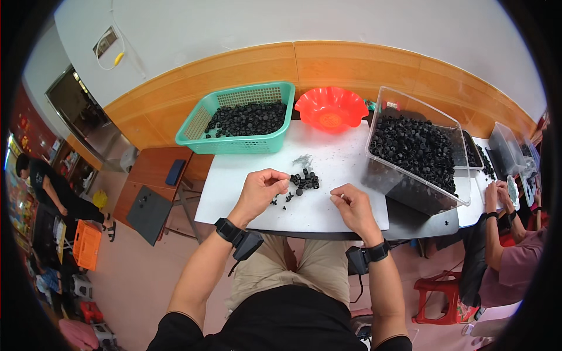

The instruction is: Assembling small black plastic components by hand on a white work table.

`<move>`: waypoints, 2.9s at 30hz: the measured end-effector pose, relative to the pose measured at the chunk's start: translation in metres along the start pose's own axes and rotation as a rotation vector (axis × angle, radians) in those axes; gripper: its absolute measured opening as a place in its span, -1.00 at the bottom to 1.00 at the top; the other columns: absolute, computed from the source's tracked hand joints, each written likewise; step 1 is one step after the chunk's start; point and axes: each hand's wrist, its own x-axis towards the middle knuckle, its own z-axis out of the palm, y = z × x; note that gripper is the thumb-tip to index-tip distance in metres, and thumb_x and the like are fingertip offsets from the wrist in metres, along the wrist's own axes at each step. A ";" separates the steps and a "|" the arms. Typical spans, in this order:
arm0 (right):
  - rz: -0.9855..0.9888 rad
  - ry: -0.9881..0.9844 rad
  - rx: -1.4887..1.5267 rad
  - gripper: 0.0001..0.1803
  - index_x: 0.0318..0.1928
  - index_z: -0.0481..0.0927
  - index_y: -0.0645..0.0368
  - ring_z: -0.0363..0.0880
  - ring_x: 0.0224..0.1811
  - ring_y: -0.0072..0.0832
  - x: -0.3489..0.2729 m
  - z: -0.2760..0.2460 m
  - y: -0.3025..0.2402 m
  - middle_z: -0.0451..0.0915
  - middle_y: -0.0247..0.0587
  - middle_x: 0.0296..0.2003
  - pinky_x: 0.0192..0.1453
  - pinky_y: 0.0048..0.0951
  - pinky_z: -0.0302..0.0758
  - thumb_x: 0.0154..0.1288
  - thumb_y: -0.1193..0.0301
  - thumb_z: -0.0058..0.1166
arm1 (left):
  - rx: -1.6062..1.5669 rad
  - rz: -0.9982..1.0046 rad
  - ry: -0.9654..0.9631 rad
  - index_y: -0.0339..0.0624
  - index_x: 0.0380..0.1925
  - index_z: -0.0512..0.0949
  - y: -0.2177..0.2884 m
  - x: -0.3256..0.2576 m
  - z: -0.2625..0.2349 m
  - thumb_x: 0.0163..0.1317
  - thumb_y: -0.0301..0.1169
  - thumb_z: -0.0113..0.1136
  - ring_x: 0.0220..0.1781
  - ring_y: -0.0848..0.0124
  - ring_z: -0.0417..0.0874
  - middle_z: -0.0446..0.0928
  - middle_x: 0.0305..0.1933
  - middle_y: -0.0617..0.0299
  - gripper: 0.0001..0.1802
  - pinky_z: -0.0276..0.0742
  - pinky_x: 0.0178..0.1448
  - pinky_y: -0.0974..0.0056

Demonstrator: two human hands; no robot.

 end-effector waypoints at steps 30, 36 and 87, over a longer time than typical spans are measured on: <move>-0.080 0.029 0.531 -0.88 -0.17 0.70 0.32 0.54 -0.23 -0.60 -0.025 0.069 -0.048 0.64 -0.23 -0.23 -0.17 -0.60 0.48 0.27 0.63 0.28 | -0.586 -0.119 0.010 -0.37 -0.06 0.62 -0.005 -0.083 0.030 0.28 -0.61 0.28 -0.13 0.41 0.72 0.67 -0.11 0.09 -0.77 0.73 0.04 0.33; -0.081 0.045 0.484 -0.90 -0.18 0.66 0.40 0.57 -0.23 -0.58 -0.035 0.071 -0.047 0.62 -0.17 -0.18 -0.12 -0.56 0.54 0.30 0.68 0.21 | -0.599 -0.107 -0.002 -0.44 -0.02 0.59 -0.009 -0.090 0.034 0.28 -0.57 0.29 -0.15 0.43 0.72 0.67 -0.13 0.07 -0.73 0.68 0.02 0.36; -0.206 -0.046 0.111 -0.86 -0.23 0.67 0.24 0.65 -0.36 -0.42 -0.050 0.052 -0.057 0.68 -0.17 -0.32 -0.28 -0.49 0.55 0.19 0.59 0.32 | -0.793 -0.194 -0.113 -0.29 -0.14 0.62 -0.032 -0.098 0.031 0.28 -0.63 0.27 -0.16 0.40 0.74 0.68 -0.13 0.11 -0.84 0.74 0.00 0.33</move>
